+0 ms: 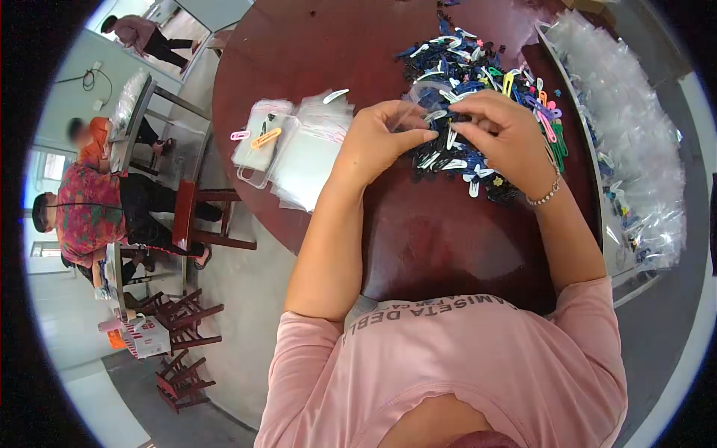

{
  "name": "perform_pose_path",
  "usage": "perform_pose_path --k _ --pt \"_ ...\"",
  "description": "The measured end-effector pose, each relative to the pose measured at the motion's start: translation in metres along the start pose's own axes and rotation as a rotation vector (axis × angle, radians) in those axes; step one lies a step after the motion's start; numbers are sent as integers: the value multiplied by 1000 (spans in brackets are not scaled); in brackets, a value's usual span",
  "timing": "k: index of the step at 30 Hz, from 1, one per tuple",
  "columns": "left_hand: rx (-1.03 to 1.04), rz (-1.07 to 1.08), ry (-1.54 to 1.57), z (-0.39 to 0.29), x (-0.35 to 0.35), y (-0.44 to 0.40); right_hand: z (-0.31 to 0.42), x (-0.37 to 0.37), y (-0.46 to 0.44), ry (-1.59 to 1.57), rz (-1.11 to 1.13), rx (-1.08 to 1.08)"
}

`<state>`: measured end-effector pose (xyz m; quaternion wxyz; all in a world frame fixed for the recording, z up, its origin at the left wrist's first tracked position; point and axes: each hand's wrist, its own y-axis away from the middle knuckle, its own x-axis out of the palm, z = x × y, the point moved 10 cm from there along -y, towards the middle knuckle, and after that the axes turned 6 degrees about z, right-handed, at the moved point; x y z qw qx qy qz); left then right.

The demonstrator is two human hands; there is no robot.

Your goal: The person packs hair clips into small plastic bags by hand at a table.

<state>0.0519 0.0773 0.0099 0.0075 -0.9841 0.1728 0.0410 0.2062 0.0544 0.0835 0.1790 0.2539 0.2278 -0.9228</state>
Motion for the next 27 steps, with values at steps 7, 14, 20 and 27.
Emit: perform_pose_path --k 7,14,20,27 --pt "-29 177 -40 -4 25 6 15 2 -1 44 -142 -133" --pt "-59 -9 151 1 -1 2 2 8 -1 130 47 -7" --pt "-32 -90 191 7 -13 1 24 86 23 305 364 -325" --pt "-36 -69 180 8 -10 -2 3 86 21 342 356 -270"
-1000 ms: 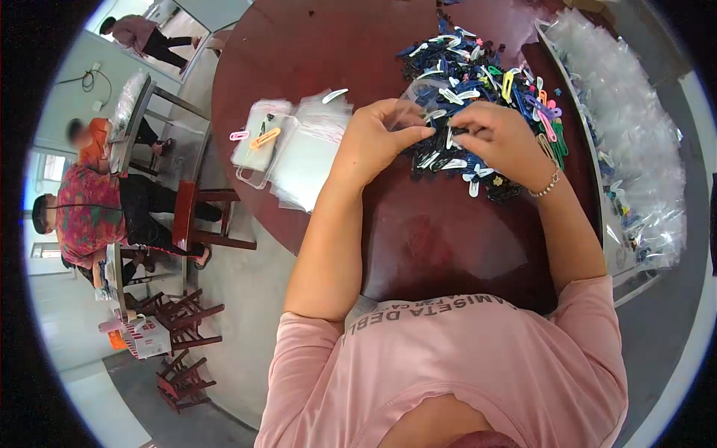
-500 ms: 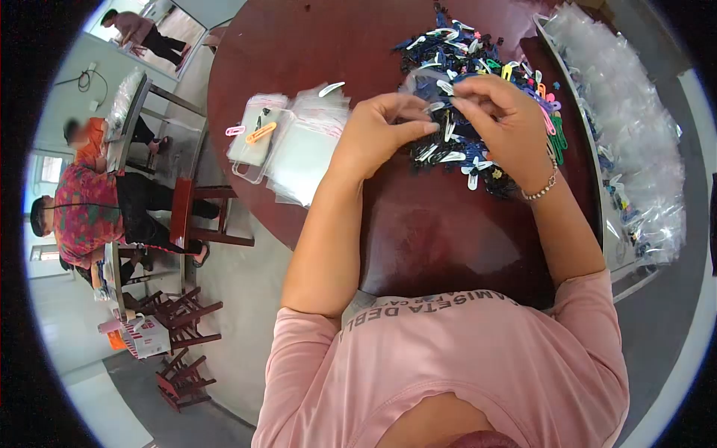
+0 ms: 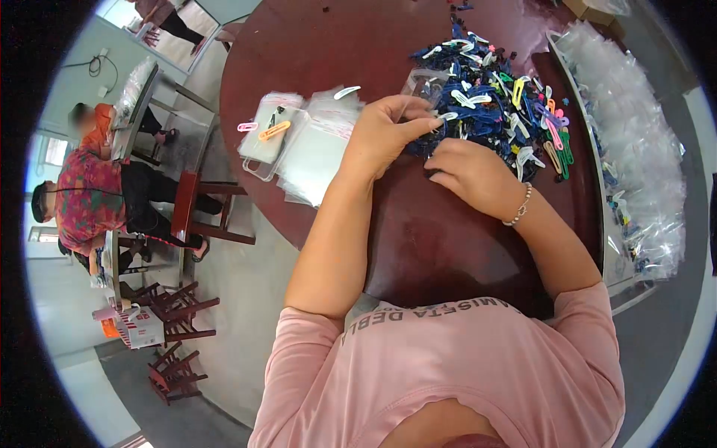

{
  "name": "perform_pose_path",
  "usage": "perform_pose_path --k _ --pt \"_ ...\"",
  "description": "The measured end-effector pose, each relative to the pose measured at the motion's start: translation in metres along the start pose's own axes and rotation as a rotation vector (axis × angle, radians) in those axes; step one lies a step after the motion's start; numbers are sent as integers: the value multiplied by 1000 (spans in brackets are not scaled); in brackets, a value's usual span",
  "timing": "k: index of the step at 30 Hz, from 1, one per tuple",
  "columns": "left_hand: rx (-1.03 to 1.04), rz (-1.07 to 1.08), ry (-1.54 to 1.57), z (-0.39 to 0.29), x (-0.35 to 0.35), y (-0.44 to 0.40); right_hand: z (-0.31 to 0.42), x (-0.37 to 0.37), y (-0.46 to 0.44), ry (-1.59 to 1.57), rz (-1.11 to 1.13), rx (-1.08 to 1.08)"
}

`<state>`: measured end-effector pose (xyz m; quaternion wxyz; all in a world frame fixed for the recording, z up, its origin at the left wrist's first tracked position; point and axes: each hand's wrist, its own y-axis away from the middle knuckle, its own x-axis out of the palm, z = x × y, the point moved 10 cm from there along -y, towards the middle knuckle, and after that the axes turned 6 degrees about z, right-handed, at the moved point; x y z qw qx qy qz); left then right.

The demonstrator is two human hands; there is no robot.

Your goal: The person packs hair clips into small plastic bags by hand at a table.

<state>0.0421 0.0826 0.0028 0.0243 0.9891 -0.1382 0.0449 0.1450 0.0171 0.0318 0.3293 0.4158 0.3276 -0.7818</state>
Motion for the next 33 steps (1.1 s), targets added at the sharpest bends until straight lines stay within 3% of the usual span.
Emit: perform_pose_path --k 4,8,10,12,16,18,20,22,23,24,27,29,31,33 --pt "23 -10 7 -1 -3 1 -15 -23 0 -105 -133 132" --pt "30 -63 -1 0 -12 0 -5 -25 -10 -60 -207 3" --pt "24 -83 -20 -4 -13 3 2 -21 -16 -52 -155 -18" --pt "109 -76 -54 -14 -13 4 -21 8 -25 -115 41 161" --pt "79 -63 -87 -15 -12 4 11 6 -35 239 37 -109" --pt "86 -62 -64 -16 -10 5 0 8 -39 263 51 11" --pt "93 -71 -72 -18 -11 6 -2 5 -44 261 48 -3" --pt "87 -77 -68 -17 -12 5 -22 4 -45 115 65 145" --pt "109 -84 -101 -18 -14 4 -14 -12 -41 92 -103 42" --pt "128 -94 -133 -18 -15 4 -13 -15 -37 90 -94 37" --pt "170 -97 -159 -14 -18 -1 -29 -44 -27 -151 -255 211" --pt "222 -104 -145 -11 -17 -2 -33 -64 -17 -128 -418 228" --pt "246 -71 -394 -16 -9 -3 -42 -74 -9 -175 -496 304" --pt "288 -70 -439 -14 -1 0 -51 -71 -5 -304 -558 314"
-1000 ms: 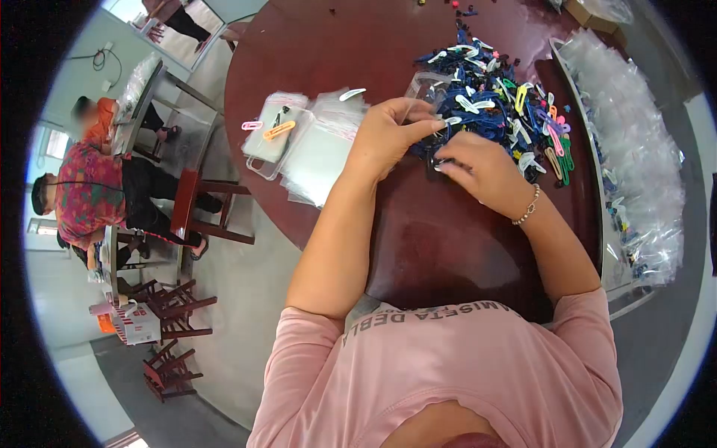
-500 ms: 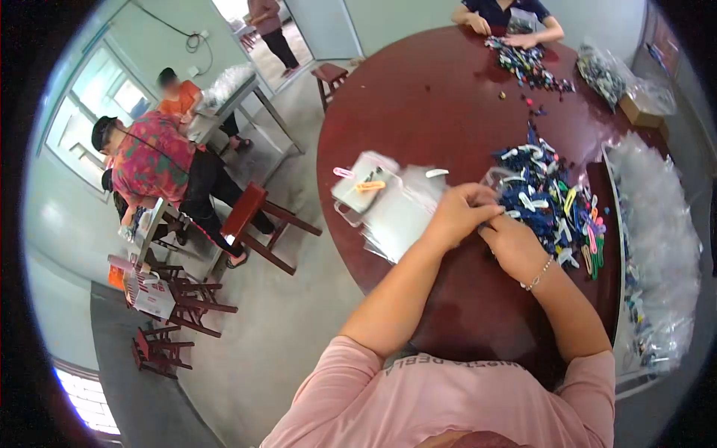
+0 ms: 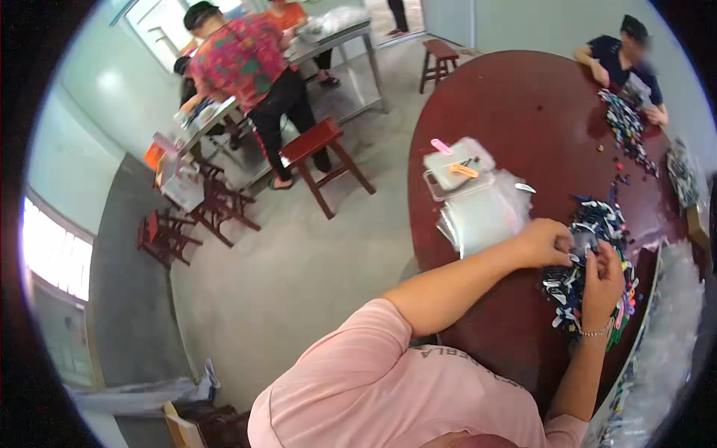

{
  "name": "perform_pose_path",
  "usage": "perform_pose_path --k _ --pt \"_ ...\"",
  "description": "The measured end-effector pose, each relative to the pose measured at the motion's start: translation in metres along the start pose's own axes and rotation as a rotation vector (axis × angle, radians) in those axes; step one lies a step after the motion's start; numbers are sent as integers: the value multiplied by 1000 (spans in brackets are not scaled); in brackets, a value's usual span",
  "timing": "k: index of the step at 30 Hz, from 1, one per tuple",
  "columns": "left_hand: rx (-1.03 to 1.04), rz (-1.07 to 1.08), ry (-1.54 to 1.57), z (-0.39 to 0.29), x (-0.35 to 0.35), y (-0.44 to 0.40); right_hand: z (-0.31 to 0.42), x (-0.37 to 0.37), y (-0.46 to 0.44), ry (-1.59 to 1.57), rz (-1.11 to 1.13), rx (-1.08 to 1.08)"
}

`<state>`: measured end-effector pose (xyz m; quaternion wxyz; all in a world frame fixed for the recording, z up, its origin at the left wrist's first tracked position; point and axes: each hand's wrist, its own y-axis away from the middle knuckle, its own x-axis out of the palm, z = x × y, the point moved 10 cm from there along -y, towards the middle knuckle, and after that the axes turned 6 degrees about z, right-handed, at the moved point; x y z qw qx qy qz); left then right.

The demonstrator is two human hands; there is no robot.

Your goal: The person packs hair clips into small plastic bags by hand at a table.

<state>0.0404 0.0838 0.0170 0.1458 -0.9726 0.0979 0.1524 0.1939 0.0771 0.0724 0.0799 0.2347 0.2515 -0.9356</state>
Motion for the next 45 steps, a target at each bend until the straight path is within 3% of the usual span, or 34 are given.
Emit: perform_pose_path --k 3,6,12,19,25,30,31,32,33,34,35,36,38,43,45 --pt "43 31 -69 -9 6 2 -1 8 0 -64 76 23" --pt "56 40 -105 -9 9 2 29 12 0 146 150 -161" --pt "17 49 -128 -6 8 2 40 18 1 252 213 -264" --pt "4 42 -167 -10 7 3 37 11 4 361 129 -321" --pt "28 47 -161 -9 9 2 32 27 -1 100 331 -30" --pt "94 67 -198 -10 9 -1 45 11 1 233 176 -275" --pt "19 76 -177 -14 3 1 37 6 -3 264 170 -200" --pt "16 49 -73 -2 2 -3 24 -1 -3 74 132 -114" --pt "-144 104 131 6 0 0 29 -4 -6 79 130 -130" --pt "-104 24 39 8 -11 -2 34 -10 -7 138 89 -81" --pt "-217 4 113 0 -23 4 24 -9 -11 75 116 -62" --pt "-166 -50 202 18 -26 -1 20 -13 -10 96 90 -72" --pt "-289 -97 420 18 -33 4 5 -3 -9 52 230 -37" --pt "-314 -197 495 21 -40 5 0 35 4 138 548 -32" --pt "-307 -194 506 25 -38 4 17 41 12 334 511 -385"
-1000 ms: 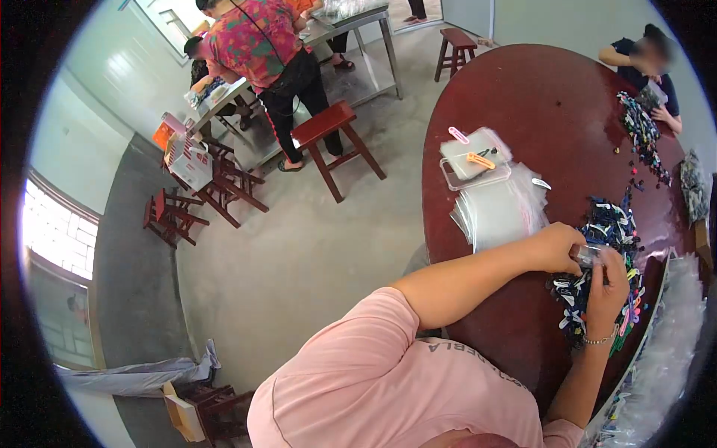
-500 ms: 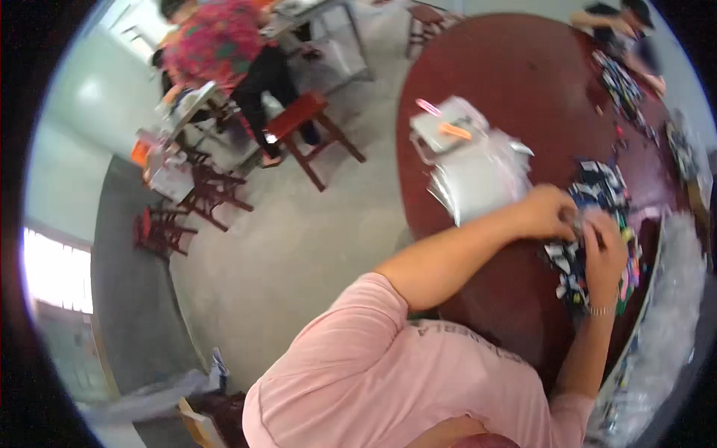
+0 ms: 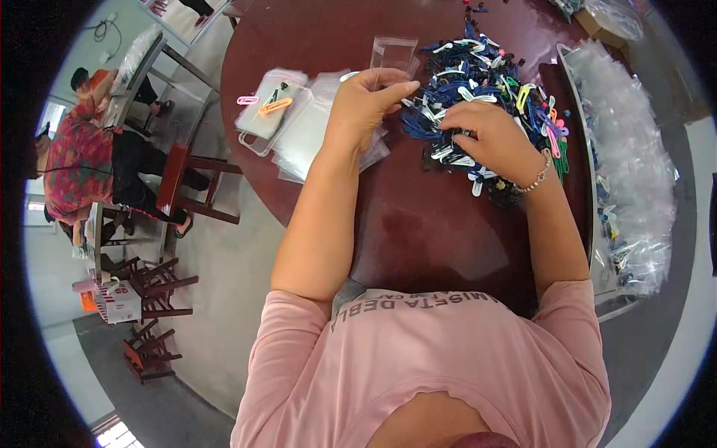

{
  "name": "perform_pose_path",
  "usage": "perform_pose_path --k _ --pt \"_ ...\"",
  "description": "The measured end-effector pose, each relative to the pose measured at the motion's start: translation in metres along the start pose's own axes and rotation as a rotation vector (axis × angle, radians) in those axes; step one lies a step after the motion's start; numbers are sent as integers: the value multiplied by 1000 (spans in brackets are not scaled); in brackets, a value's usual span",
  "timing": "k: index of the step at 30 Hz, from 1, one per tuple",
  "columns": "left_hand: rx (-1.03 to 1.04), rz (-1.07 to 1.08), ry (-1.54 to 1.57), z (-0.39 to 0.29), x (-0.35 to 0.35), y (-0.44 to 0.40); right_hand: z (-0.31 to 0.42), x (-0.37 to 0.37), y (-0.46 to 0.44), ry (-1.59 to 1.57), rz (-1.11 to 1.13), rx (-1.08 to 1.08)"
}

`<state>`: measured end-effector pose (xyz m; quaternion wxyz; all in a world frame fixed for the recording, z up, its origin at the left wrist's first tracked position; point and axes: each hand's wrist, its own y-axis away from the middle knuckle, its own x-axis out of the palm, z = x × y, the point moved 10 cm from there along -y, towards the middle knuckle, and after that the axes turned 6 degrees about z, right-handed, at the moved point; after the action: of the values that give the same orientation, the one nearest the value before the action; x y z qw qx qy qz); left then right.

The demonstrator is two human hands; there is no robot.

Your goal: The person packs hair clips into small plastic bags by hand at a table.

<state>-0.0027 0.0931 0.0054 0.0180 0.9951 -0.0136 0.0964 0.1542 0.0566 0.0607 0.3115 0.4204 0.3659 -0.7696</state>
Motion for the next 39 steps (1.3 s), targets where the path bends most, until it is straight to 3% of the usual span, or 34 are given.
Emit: perform_pose_path --k 5,9,16,20,25,29,31,36,39 --pt "40 31 -14 -2 7 0 -4 6 -1 0 -46 115" --pt "79 53 -48 -3 9 0 17 26 -11 101 -53 7" --pt "25 68 -79 -2 10 2 13 43 -19 377 51 35" --pt "33 90 -74 -5 13 4 10 39 -14 304 -5 44" --pt "19 60 -88 -3 8 3 5 16 -5 143 -262 33" --pt "34 17 -79 0 4 0 9 9 -12 103 -280 27" --pt "41 18 -73 -2 3 0 4 29 -22 53 -120 55" --pt "59 -5 -18 -6 -1 0 -4 36 -37 67 -103 134" --pt "74 -11 -10 -13 0 4 -13 50 -43 67 45 271"
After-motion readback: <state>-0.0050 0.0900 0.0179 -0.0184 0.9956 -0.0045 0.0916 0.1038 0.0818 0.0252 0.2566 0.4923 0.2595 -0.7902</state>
